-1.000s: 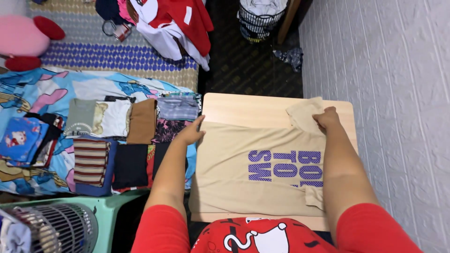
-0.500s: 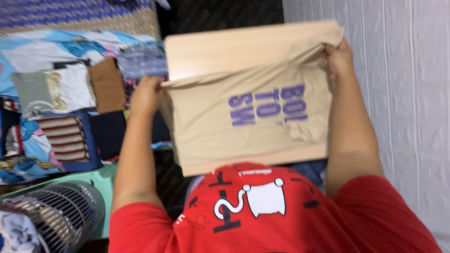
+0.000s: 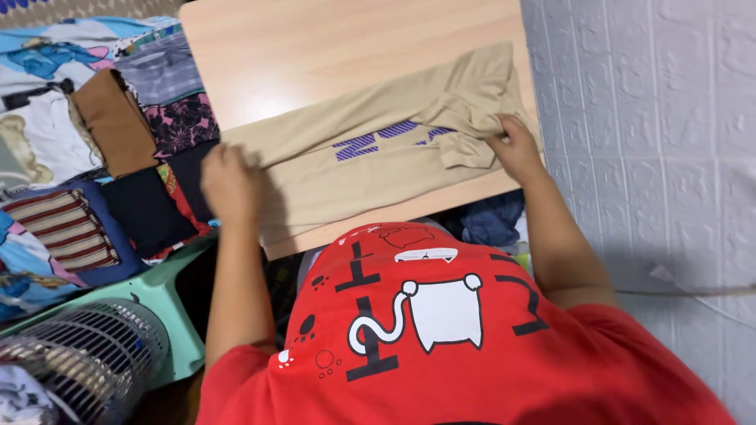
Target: The person folds two t-shirts on a wooden table. First, a beige t-shirt with purple text is smoothed, folded in half, then folded again into a compact rectangle and placed on a nearby pile. Next, a green and yellow t-shirt is smoothed, folded in half, and folded again before being set aside.
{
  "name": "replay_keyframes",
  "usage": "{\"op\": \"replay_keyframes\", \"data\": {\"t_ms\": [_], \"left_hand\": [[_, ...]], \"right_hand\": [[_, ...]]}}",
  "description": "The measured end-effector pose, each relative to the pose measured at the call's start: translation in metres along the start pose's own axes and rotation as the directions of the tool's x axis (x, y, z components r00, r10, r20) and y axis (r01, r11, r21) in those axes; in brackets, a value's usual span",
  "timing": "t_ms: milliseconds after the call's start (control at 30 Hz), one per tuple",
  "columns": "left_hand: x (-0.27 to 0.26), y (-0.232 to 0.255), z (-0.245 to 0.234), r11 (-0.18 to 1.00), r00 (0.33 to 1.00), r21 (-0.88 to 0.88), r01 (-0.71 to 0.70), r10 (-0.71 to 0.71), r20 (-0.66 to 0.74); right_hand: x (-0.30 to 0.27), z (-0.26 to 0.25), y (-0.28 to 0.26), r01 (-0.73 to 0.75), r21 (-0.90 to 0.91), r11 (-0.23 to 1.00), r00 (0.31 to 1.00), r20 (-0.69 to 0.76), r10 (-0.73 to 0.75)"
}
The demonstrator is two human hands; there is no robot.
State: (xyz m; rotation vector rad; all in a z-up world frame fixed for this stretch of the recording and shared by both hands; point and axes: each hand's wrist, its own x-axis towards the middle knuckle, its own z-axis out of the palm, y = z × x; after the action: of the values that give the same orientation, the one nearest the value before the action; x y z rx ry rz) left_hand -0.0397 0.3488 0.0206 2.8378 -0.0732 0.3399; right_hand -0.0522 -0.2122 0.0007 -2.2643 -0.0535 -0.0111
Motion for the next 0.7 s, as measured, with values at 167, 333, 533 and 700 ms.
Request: {"op": "replay_keyframes", "data": {"t_ms": [167,333,533,700], "left_hand": [[0.037,0.161,0.083,0.779,0.893,-0.625,-0.047,0.313,0.323],[0.074,0.283,0.124,0.844,0.897,-0.510,-0.169,0.346,0.276],[0.090,0.283,0.111,0.740,0.878,-0.617,-0.268,0.451,0.161],[0.041,0.281,0.099,0.739,0.794,-0.618,-0.269,0.533,0.292]], "right_hand": [[0.023,-0.006,-0.003,-0.197,0.166,0.966,0.980,0.002,0.200],[0.038,-0.007,-0.002,-0.150,0.283,0.947,0.987,-0.004,0.158],[0.020,-0.032,0.009,-0.033,0.493,0.869,0.993,-0.081,0.084],[-0.019,-0.054,0.011,-0.068,0.321,0.944,0.998,0.025,0.063]]}}
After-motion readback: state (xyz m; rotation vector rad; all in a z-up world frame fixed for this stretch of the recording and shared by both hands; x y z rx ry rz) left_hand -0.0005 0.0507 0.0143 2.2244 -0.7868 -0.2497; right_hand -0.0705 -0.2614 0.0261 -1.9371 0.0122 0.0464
